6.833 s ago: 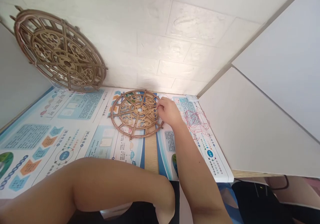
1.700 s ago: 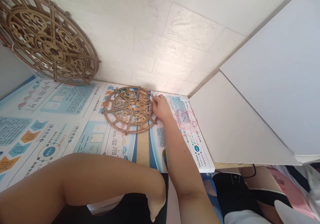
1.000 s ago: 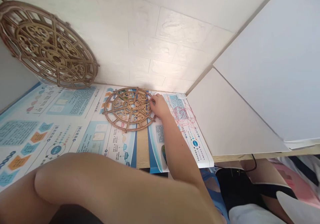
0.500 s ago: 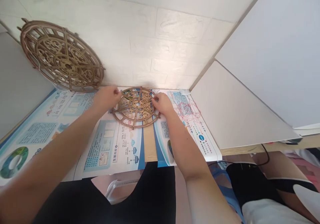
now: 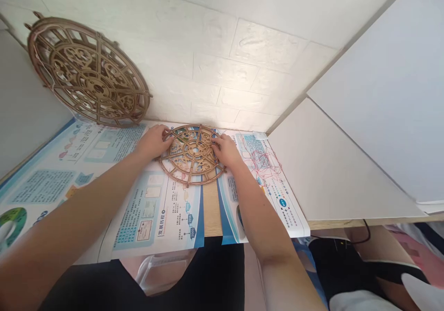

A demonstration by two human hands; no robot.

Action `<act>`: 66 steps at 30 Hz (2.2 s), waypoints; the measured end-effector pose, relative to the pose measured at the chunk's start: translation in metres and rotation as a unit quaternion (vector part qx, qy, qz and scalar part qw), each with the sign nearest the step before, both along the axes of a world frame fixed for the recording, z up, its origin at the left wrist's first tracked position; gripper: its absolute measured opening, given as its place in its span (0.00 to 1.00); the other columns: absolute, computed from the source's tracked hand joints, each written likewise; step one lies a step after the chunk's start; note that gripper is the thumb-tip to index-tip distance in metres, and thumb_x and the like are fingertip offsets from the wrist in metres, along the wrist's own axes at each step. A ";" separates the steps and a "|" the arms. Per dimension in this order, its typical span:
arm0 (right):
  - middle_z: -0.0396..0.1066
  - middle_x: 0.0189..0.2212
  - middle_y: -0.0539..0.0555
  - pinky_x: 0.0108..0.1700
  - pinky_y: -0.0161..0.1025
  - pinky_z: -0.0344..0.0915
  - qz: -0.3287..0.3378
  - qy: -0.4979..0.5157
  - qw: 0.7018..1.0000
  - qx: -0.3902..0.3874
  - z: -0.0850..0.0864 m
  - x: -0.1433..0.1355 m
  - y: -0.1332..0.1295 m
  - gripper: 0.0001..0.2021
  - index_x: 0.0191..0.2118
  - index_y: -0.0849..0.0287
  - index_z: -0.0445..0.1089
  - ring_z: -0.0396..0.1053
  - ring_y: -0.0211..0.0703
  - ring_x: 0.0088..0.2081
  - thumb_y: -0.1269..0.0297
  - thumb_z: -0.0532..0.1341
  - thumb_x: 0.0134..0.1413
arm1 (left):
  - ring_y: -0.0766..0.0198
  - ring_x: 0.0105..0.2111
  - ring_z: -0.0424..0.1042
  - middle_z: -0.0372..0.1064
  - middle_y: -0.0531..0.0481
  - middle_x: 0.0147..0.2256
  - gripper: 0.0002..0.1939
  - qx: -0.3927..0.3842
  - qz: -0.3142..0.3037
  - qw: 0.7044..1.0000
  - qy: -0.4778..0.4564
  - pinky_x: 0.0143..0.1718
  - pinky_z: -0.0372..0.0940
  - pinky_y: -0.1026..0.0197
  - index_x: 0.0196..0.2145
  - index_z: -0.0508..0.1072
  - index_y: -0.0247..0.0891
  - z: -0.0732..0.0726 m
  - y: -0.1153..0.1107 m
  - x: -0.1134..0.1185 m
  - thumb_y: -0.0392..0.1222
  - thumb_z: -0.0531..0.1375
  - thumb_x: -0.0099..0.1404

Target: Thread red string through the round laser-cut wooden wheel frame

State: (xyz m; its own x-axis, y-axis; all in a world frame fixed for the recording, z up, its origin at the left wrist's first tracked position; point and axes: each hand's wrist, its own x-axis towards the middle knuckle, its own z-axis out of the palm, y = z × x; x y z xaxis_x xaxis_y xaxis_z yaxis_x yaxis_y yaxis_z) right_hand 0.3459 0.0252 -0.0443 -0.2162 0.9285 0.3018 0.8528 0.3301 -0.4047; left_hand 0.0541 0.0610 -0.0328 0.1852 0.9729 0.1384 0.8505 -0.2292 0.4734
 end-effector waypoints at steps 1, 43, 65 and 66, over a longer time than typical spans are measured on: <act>0.71 0.41 0.58 0.50 0.47 0.67 -0.001 0.003 1.000 -0.005 0.000 0.000 0.000 0.11 0.48 0.58 0.78 0.70 0.52 0.46 0.69 0.61 0.62 | 0.47 0.49 0.70 0.71 0.40 0.48 0.13 0.003 0.002 1.000 -0.011 0.48 0.66 0.50 0.48 0.70 0.39 -0.001 0.001 -0.001 0.46 0.57 0.68; 0.74 0.44 0.58 0.57 0.51 0.65 -0.071 0.154 0.986 -0.008 0.007 0.010 -0.002 0.05 0.28 0.56 0.75 0.70 0.51 0.49 0.63 0.66 0.54 | 0.50 0.49 0.74 0.76 0.43 0.47 0.21 -0.081 0.031 0.927 -0.366 0.53 0.68 0.50 0.48 0.75 0.39 -0.012 -0.003 0.005 0.46 0.67 0.57; 0.75 0.33 0.54 0.40 0.44 0.68 -0.084 0.216 0.971 -0.056 0.016 0.020 -0.004 0.08 0.34 0.58 0.73 0.71 0.46 0.35 0.59 0.62 0.54 | 0.52 0.46 0.75 0.75 0.45 0.45 0.20 -0.107 0.044 0.920 -0.375 0.45 0.70 0.55 0.47 0.75 0.40 -0.002 -0.010 0.006 0.45 0.68 0.58; 0.75 0.32 0.53 0.40 0.43 0.68 -0.071 0.225 0.970 -0.064 0.017 0.020 -0.004 0.07 0.34 0.58 0.74 0.71 0.45 0.34 0.60 0.63 0.54 | 0.53 0.45 0.75 0.75 0.45 0.44 0.19 -0.110 0.044 0.919 -0.376 0.44 0.71 0.55 0.47 0.75 0.40 -0.002 -0.010 0.007 0.45 0.68 0.58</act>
